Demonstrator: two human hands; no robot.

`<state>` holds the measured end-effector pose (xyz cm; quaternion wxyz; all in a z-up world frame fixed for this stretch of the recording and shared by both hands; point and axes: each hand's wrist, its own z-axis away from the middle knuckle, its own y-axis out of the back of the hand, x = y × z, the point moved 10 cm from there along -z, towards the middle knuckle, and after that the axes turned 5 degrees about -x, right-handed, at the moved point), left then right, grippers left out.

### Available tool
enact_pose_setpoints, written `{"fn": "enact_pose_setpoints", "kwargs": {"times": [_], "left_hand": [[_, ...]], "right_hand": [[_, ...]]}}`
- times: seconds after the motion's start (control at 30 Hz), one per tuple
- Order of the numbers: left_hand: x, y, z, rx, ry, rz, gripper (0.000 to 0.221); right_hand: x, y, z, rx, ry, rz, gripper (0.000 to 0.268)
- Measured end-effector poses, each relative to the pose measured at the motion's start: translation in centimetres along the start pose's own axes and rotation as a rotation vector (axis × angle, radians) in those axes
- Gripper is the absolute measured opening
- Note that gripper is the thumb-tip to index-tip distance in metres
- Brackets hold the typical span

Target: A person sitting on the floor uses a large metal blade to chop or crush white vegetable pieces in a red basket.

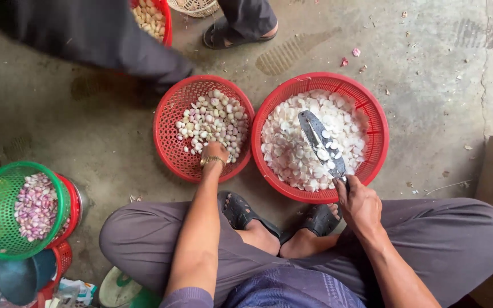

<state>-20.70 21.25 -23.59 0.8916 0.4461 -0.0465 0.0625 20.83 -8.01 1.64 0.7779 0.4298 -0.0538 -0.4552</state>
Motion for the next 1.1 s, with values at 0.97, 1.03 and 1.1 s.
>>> {"fn": "enact_pose_setpoints", "kwargs": {"times": [0.97, 1.03, 1.1], "left_hand": [[19.2, 4.3, 14.5, -0.439, -0.168, 1.653, 0.035], [21.6, 4.2, 16.8, -0.534, -0.185, 1.718, 0.051], [23.3, 3.6, 17.8, -0.622, -0.224, 1.763, 0.053]], "right_hand": [[-1.5, -0.1, 1.6, 0.055, 0.184, 0.003, 0.04], [-1.7, 0.5, 2.3, 0.109, 0.214, -0.013, 0.039], [-2.9, 1.2, 3.2, 0.189, 0.345, 0.043, 0.037]]}}
